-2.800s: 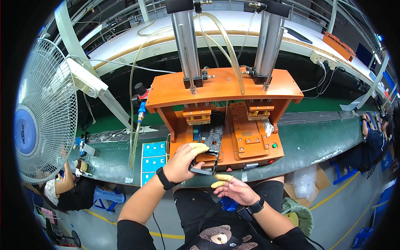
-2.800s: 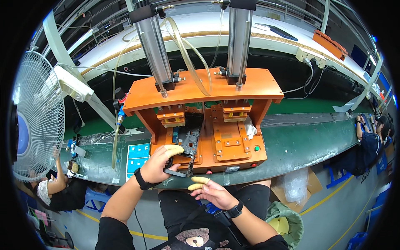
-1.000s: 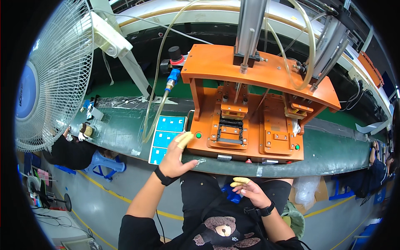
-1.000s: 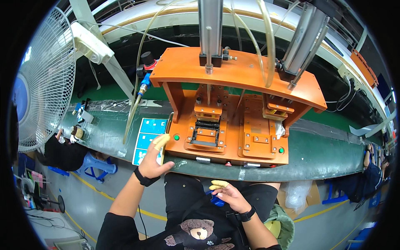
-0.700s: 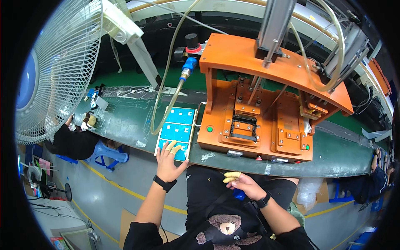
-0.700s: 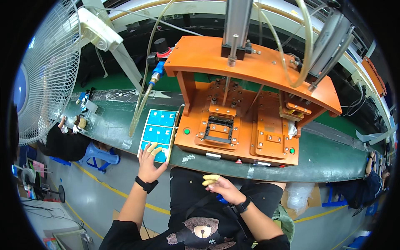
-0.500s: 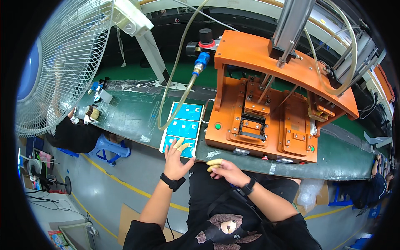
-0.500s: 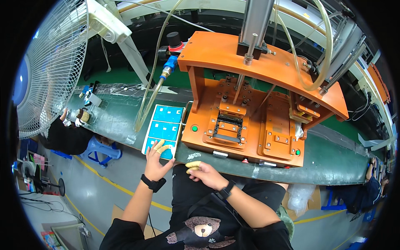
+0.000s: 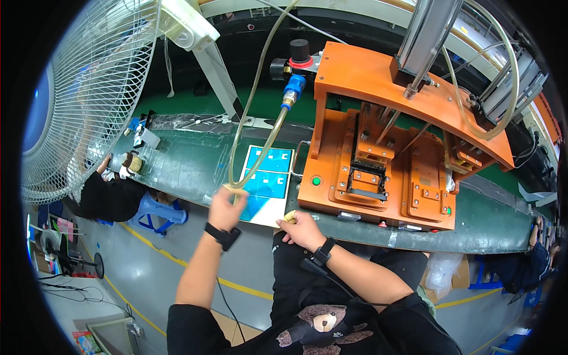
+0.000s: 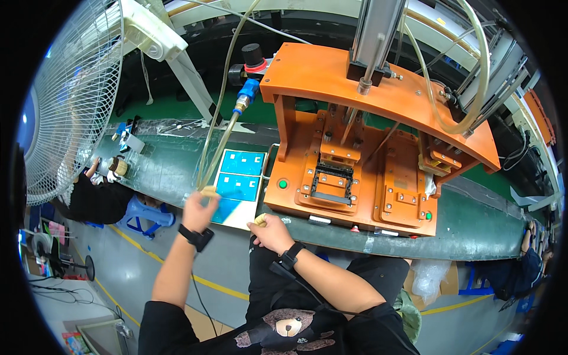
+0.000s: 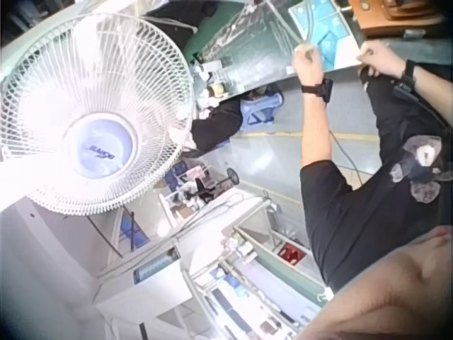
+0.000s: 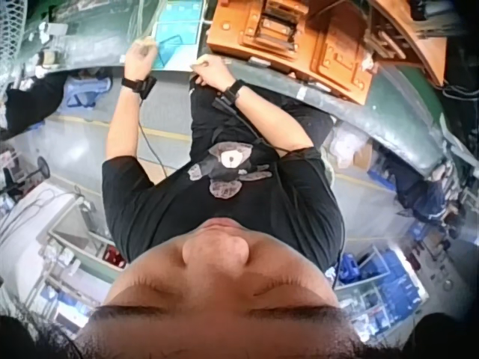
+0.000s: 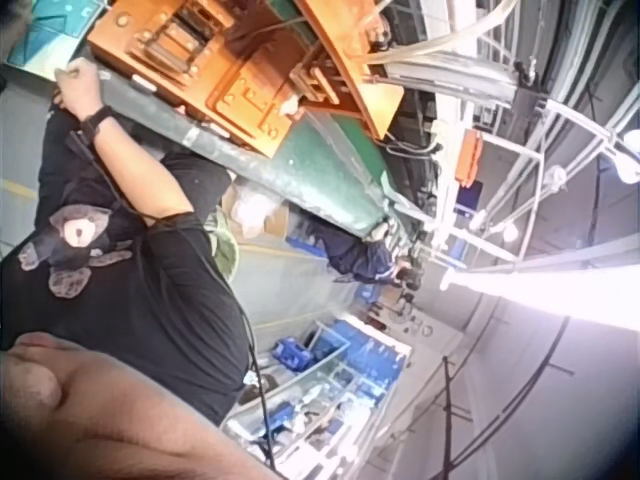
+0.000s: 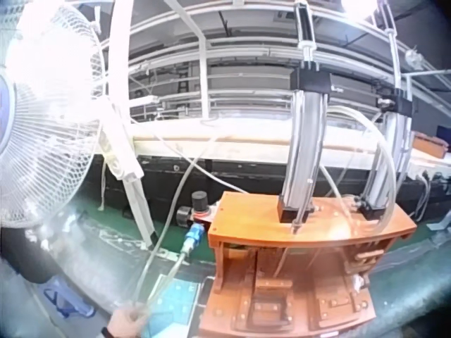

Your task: Using a pneumatic press machine to assemble or stamp plastic housing parts on an industrial assembly line.

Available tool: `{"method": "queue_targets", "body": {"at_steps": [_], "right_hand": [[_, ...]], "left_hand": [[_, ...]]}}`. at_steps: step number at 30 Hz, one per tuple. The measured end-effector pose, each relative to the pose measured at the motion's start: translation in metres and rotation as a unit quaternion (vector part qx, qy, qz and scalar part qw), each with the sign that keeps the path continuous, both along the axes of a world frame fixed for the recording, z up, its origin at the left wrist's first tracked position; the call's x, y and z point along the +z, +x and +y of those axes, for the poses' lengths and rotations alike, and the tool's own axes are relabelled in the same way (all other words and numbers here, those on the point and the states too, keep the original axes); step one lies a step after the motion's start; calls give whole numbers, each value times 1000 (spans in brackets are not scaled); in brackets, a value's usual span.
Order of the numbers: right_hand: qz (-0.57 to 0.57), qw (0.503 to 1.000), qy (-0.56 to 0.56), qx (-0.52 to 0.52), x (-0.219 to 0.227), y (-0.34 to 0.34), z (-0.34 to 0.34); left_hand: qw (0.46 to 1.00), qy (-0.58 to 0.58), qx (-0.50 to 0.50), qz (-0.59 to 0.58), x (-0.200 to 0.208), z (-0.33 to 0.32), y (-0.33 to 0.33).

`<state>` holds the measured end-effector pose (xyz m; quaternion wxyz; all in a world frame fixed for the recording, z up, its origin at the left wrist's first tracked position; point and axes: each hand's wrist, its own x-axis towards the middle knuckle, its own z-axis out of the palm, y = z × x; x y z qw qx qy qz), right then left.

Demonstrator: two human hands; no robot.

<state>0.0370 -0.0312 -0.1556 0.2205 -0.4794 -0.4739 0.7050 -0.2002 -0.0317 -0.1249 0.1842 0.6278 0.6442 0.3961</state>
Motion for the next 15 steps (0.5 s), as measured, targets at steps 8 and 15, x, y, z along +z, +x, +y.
{"method": "queue_targets", "body": {"at_steps": [8, 15], "right_hand": [[-12, 986, 162, 25, 8, 22, -9], [-158, 713, 679, -79, 141, 136, -12]], "left_hand": [[963, 96, 236, -90, 5, -3, -175], [903, -8, 56, -426, 38, -93, -62]]}}
